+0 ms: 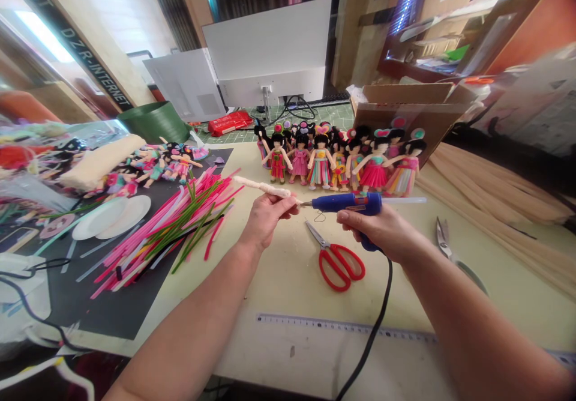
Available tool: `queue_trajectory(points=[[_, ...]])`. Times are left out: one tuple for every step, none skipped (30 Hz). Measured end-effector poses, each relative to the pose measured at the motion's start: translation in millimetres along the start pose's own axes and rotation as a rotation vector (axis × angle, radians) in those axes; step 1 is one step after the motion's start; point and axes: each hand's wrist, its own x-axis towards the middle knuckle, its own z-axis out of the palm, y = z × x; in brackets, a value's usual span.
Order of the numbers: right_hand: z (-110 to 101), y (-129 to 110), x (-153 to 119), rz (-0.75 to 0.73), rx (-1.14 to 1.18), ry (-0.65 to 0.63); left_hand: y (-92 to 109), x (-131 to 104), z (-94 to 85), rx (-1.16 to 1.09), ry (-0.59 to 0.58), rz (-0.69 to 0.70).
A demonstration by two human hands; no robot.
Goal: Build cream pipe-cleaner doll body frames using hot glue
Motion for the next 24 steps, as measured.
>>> queue_trajectory(points=[[-0.1, 0.1, 0.0, -0.001, -0.003, 0.001, 0.0, 0.1, 0.1, 0.003, 0.001, 0.001], [-0.2, 0.1, 0.0, -0.003, -0.004, 0.003, 0.1, 0.1, 0.1, 0.007, 0.002, 0.000], [-0.1, 0.0, 0.1, -0.005, -0.004, 0.004, 0.1, 0.2, 0.1, 0.010, 0.004, -0.001], [-0.1, -0.1, 0.2, -0.007, -0.004, 0.005, 0.0, 0.2, 0.1, 0.011, 0.005, -0.001], [0.0, -0.2, 0.2, -0.009, -0.003, 0.005, 0.0, 0.2, 0.1, 0.012, 0.006, -0.001], [0.1, -0.3, 0.3, -0.009, -0.002, 0.005, -0.1, 0.2, 0.1, 0.011, 0.006, 0.000], [0.2, -0.4, 0.3, -0.008, -0.003, 0.004, -0.2, 0.2, 0.1, 0.011, 0.005, 0.001], [0.2, -0.4, 0.2, -0.007, -0.005, 0.003, -0.2, 0.2, 0.1, 0.010, 0.005, 0.002], [0.2, -0.5, 0.1, -0.004, -0.007, 0.004, -0.2, 0.1, 0.1, 0.009, 0.004, 0.004], [0.3, -0.6, 0.0, -0.002, -0.008, 0.006, -0.1, 0.0, 0.1, 0.009, 0.002, 0.004], [0.4, -0.8, -0.2, 0.001, -0.009, 0.009, 0.0, -0.1, 0.2, 0.010, 0.002, 0.004], [0.5, -1.0, -0.3, 0.001, -0.007, 0.012, 0.1, -0.2, 0.3, 0.010, 0.001, 0.004], [0.8, -1.4, -0.4, 0.000, -0.005, 0.014, 0.2, -0.2, 0.3, 0.011, 0.002, 0.005], [1.0, -1.8, -0.5, -0.002, -0.003, 0.015, 0.3, -0.2, 0.3, 0.011, 0.001, 0.005], [1.3, -2.2, -0.6, -0.003, -0.001, 0.015, 0.2, -0.1, 0.3, 0.012, 0.000, 0.005], [1.6, -2.6, -0.7, -0.004, 0.000, 0.013, 0.1, 0.0, 0.2, 0.012, 0.000, 0.005], [1.8, -3.0, -0.7, -0.005, 0.001, 0.012, -0.1, 0.1, 0.1, 0.014, -0.001, 0.005], [2.0, -3.2, -0.8, -0.004, 0.002, 0.011, -0.3, 0.2, -0.1, 0.014, -0.002, 0.007], [2.0, -3.2, -0.8, -0.005, 0.004, 0.011, -0.5, 0.3, -0.2, 0.014, -0.003, 0.008], [1.9, -3.1, -0.8, -0.006, 0.005, 0.011, -0.6, 0.3, -0.3, 0.014, -0.002, 0.009], [1.7, -2.8, -0.7, -0.007, 0.006, 0.010, -0.7, 0.2, -0.3, 0.014, -0.002, 0.010], [1.5, -2.3, -0.6, -0.008, 0.005, 0.009, -0.7, 0.2, -0.3, 0.014, -0.001, 0.008], [1.4, -1.9, -0.4, -0.008, 0.005, 0.008, -0.7, 0.1, -0.3, 0.013, 0.000, 0.007], [1.2, -1.4, -0.2, -0.008, 0.006, 0.006, -0.7, 0.1, -0.3, 0.013, 0.002, 0.005]])
